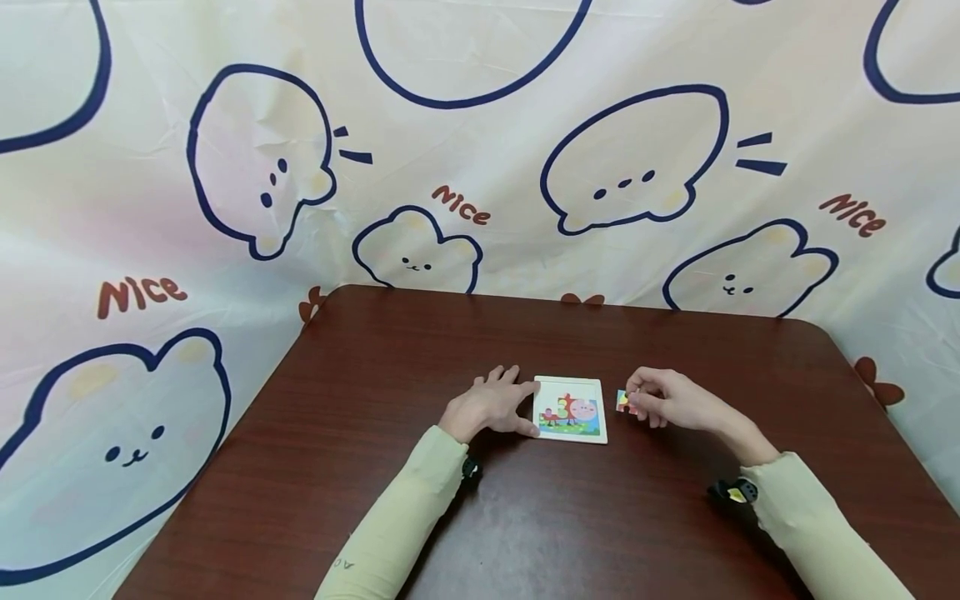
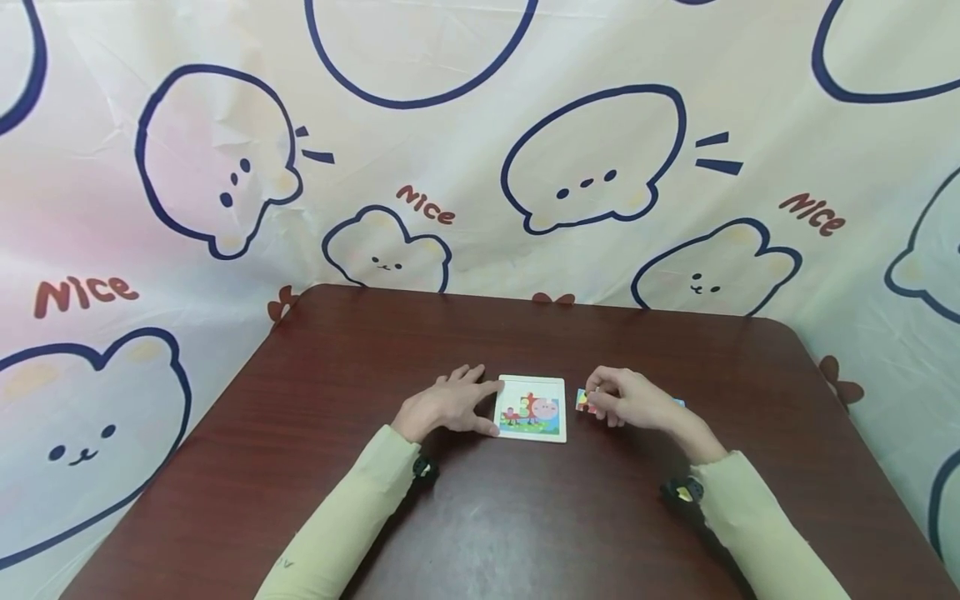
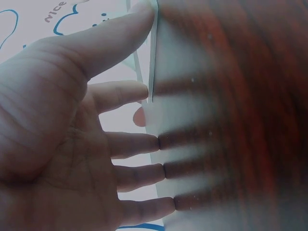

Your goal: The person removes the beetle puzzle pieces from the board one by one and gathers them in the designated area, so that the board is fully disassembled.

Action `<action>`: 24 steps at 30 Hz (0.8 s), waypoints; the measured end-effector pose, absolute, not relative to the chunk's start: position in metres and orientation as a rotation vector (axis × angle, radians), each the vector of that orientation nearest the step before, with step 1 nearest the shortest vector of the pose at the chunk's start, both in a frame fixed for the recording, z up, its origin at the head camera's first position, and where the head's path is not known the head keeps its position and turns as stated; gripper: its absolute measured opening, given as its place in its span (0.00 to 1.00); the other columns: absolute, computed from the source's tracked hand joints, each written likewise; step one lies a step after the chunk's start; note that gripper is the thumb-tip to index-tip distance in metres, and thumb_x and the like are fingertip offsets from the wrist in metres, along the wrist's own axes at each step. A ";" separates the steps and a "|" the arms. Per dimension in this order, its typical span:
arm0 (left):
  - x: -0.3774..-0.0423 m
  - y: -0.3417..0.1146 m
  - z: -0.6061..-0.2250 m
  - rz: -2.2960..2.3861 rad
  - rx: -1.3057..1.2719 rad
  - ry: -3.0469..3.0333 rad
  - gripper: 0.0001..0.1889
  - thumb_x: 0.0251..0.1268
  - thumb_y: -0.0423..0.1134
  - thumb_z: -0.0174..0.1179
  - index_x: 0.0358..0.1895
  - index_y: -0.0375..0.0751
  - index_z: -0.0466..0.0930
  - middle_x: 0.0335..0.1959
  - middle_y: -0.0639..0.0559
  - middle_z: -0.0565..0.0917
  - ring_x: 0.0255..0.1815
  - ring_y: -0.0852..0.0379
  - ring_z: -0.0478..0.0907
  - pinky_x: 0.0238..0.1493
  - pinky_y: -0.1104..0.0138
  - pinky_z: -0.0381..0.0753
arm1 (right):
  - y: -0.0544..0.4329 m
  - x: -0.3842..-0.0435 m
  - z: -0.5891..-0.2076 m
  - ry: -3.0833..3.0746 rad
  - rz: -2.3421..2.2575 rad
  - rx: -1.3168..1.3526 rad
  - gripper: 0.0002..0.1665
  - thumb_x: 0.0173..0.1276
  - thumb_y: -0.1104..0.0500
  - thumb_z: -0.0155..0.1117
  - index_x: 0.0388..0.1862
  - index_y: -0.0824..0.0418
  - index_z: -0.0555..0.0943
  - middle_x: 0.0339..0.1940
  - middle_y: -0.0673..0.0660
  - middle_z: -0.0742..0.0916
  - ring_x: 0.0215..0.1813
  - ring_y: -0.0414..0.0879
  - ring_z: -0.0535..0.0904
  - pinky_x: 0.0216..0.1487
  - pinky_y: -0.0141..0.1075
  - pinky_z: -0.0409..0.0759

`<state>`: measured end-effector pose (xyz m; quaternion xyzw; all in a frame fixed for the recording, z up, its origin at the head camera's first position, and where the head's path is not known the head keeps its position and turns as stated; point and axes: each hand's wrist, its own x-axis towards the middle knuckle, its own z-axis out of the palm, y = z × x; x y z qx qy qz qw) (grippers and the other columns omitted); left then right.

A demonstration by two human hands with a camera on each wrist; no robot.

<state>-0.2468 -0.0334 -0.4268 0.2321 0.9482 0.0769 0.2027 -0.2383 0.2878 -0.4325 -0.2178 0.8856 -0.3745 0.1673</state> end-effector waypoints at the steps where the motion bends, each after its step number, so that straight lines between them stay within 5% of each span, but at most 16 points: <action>1: -0.247 -0.034 -0.427 0.216 0.648 2.647 0.41 0.60 0.63 0.62 0.76 0.62 0.58 0.81 0.44 0.50 0.81 0.41 0.44 0.76 0.44 0.51 | 0.290 -0.238 -0.433 2.517 -1.057 -0.620 0.07 0.74 0.56 0.59 0.44 0.59 0.75 0.26 0.57 0.83 0.23 0.46 0.78 0.26 0.37 0.81; 24: -0.246 -0.034 -0.425 0.238 0.642 2.631 0.42 0.60 0.63 0.62 0.77 0.61 0.57 0.81 0.45 0.49 0.82 0.41 0.44 0.77 0.44 0.50 | 0.316 -0.234 -0.441 2.469 -0.910 -0.521 0.11 0.70 0.56 0.63 0.43 0.60 0.73 0.23 0.54 0.82 0.21 0.45 0.76 0.22 0.37 0.77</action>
